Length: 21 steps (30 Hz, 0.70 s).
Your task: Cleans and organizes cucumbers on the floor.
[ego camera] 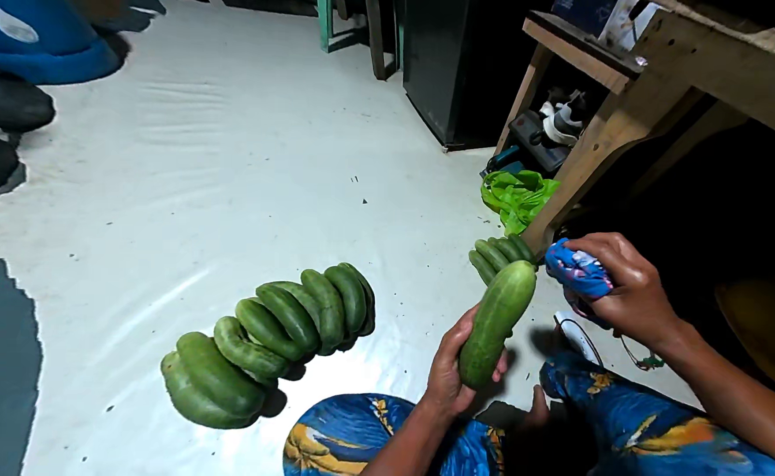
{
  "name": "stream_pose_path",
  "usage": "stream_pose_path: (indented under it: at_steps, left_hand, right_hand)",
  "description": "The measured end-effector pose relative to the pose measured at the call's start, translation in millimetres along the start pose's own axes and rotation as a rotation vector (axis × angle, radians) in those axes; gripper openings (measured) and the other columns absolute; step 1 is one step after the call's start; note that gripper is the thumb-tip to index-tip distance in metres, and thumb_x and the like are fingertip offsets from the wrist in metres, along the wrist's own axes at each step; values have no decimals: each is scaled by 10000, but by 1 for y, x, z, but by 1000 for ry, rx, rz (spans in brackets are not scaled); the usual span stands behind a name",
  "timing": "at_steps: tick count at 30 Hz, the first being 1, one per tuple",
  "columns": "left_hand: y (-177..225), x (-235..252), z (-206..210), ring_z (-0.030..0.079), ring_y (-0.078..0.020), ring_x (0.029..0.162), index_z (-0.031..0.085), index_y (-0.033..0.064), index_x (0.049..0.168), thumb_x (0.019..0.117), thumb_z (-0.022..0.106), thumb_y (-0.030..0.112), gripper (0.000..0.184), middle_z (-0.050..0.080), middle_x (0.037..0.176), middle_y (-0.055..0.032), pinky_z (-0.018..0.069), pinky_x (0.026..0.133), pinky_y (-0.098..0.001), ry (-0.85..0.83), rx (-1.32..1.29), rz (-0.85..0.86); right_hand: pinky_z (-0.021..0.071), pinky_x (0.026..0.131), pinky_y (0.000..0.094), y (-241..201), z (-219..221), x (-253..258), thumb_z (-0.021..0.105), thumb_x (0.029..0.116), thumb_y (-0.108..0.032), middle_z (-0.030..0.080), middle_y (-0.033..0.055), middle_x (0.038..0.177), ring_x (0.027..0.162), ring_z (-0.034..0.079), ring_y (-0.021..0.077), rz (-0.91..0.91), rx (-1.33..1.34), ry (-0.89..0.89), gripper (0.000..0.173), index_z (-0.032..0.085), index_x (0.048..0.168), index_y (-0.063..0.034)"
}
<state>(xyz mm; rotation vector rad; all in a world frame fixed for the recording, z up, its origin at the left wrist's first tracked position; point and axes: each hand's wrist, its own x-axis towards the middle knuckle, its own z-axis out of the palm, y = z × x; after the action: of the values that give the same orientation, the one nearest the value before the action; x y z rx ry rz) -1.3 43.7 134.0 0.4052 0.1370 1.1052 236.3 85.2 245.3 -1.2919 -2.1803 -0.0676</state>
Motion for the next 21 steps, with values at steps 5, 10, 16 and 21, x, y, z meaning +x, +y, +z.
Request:
stream_pose_path:
  at_steps: [5,10,16,21]
  left_hand:
    - [2,11,-18,686,-154,770,671,18,1112,862,766,398,464,681,995,-98,573,677,-249,-212,-346,-196]
    - [-2,7,-7,651,-74,648,353,90,1461,965,614,526,709,694,1017,-38,550,545,-194,-137,308,-8]
    - [-15,4,-2,636,-66,696,153,-96,1555,1080,326,480,766,656,1068,-52,563,571,-233,-17,736,187]
    - [-15,7,-7,631,-40,720,159,-125,1543,1098,277,337,653,631,1141,-108,569,609,-229,115,876,276]
  right_hand:
    - [543,955,333,0,0,-2,724,849,-165,659,129,1213,1102,643,155,88,183,-15,433,671,1254,-23]
    - [555,969,325,-4,8,1,691,876,-142,662,146,1261,1148,654,170,-67,144,-45,392,673,1242,-1]
    - [592,810,473,-11,24,-1,655,872,-121,638,206,1287,1068,680,322,-154,-14,-66,450,669,1317,-57]
    - [599,736,479,-31,40,-11,653,863,-96,652,271,1233,987,701,391,-313,-49,-123,424,698,1285,-111]
